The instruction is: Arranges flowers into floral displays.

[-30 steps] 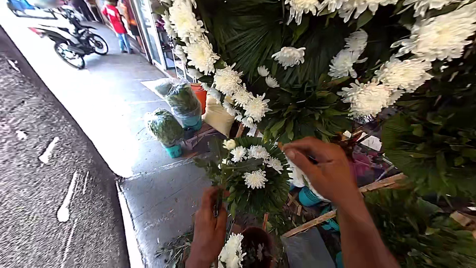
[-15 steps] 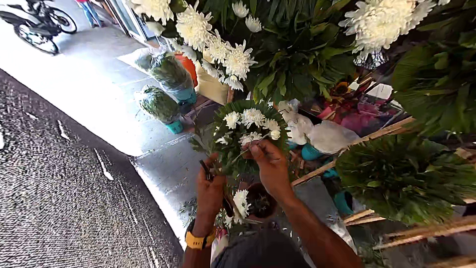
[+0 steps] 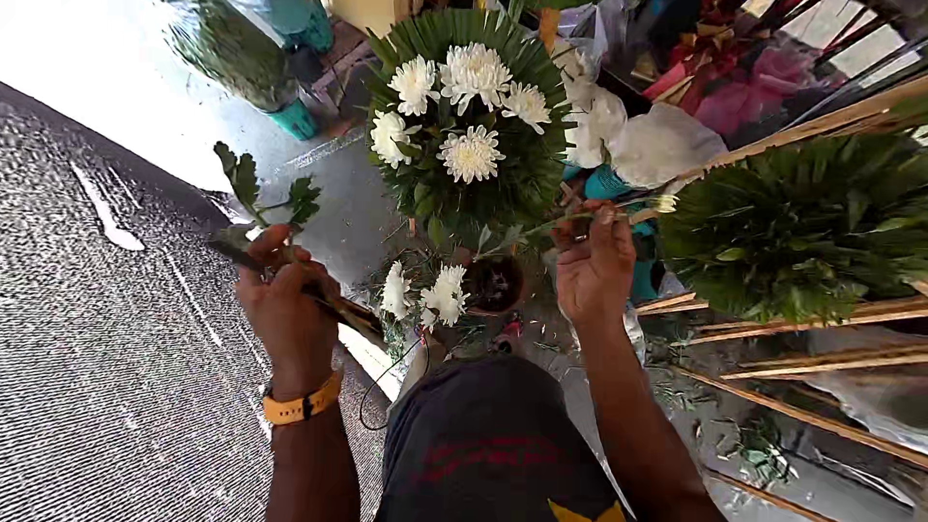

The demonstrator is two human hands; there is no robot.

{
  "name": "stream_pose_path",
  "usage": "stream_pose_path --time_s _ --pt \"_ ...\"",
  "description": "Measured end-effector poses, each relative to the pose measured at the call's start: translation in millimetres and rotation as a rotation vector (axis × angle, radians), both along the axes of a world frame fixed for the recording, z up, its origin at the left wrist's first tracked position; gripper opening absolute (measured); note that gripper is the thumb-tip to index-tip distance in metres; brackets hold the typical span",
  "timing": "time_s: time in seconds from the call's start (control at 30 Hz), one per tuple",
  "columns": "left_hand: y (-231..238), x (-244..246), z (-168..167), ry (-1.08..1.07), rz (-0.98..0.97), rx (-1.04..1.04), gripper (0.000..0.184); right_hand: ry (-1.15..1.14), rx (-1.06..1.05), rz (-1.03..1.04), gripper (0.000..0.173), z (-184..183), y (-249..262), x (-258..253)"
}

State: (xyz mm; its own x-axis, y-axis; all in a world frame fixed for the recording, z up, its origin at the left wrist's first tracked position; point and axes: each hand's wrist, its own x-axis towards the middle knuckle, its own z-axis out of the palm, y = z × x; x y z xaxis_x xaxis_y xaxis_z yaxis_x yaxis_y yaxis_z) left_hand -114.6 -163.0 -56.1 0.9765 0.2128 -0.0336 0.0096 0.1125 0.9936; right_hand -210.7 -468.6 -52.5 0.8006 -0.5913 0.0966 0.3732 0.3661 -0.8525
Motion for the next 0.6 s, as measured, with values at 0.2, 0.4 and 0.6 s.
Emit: stream_pose_path --time_s 0.2,0.4,0.6 --pt "88 25 -82 0.379 -0.111 0.911 0.064 0.465 0.252 -0.255 0.046 -175 -49 -9" --pt "103 -47 -130 0.957 -0.496 1.267 0.056 1.283 -0.017 0.196 0.046 -344 -9 -11" --pt "83 -99 -144 0.959 -0.638 1.335 0.039 1.715 -0.249 0.699 0.048 -380 27 20"
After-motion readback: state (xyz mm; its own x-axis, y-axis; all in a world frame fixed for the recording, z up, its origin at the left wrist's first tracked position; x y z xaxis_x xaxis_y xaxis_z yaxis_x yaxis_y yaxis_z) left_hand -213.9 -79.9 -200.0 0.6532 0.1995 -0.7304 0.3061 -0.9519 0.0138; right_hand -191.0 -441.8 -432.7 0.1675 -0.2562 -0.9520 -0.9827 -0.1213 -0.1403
